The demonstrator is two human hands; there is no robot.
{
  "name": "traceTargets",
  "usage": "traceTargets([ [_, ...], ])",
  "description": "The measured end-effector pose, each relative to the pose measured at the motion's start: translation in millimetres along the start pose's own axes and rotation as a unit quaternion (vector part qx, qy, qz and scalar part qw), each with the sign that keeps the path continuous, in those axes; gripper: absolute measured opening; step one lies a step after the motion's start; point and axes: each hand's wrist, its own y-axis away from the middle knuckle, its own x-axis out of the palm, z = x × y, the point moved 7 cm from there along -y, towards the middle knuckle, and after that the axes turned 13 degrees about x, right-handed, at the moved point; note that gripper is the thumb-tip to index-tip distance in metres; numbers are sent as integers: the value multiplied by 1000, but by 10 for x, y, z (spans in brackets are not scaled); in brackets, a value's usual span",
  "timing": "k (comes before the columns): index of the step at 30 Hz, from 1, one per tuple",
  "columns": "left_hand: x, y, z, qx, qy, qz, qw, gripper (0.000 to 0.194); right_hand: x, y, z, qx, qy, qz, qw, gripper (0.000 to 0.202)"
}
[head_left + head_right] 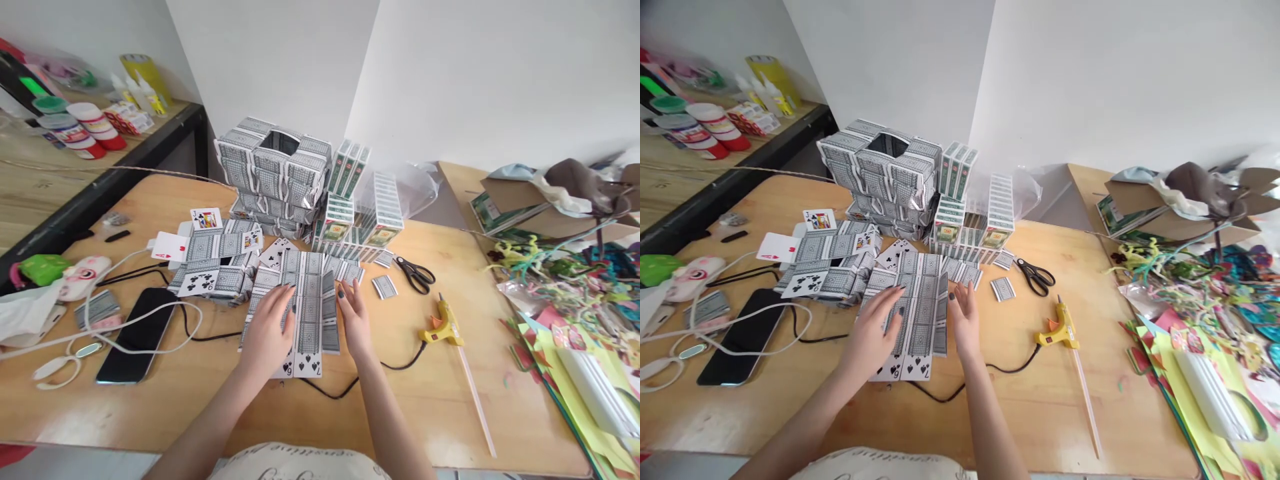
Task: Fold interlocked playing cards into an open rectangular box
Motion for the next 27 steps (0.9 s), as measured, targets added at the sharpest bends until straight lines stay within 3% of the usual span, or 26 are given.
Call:
traceTargets([
  [3,-323,157,80,-42,-64,-41,996,29,-29,24,-21,3,7,12,1000,58],
  [6,-396,298,211,-82,-112,-47,989,35,167,54,-13,-29,68,43,996,59],
  [10,-280,402,333,-120,-33,-32,992,47,354,98,20,-75,147,61,984,65],
  [13,-123,411,384,-170,87,16,981,54,283,123,35,-75,159,64,982,68],
  [16,69,292,371,-156,178,54,970,57,172,128,30,-61,157,64,984,68],
  [19,238,106,435,-144,220,19,965,61,135,96,34,-59,145,52,986,64],
  [22,369,-40,516,-153,238,-29,959,49,186,48,53,-63,145,42,986,61],
  [27,421,-99,518,-172,263,-55,948,44,271,13,68,-54,153,55,985,56],
])
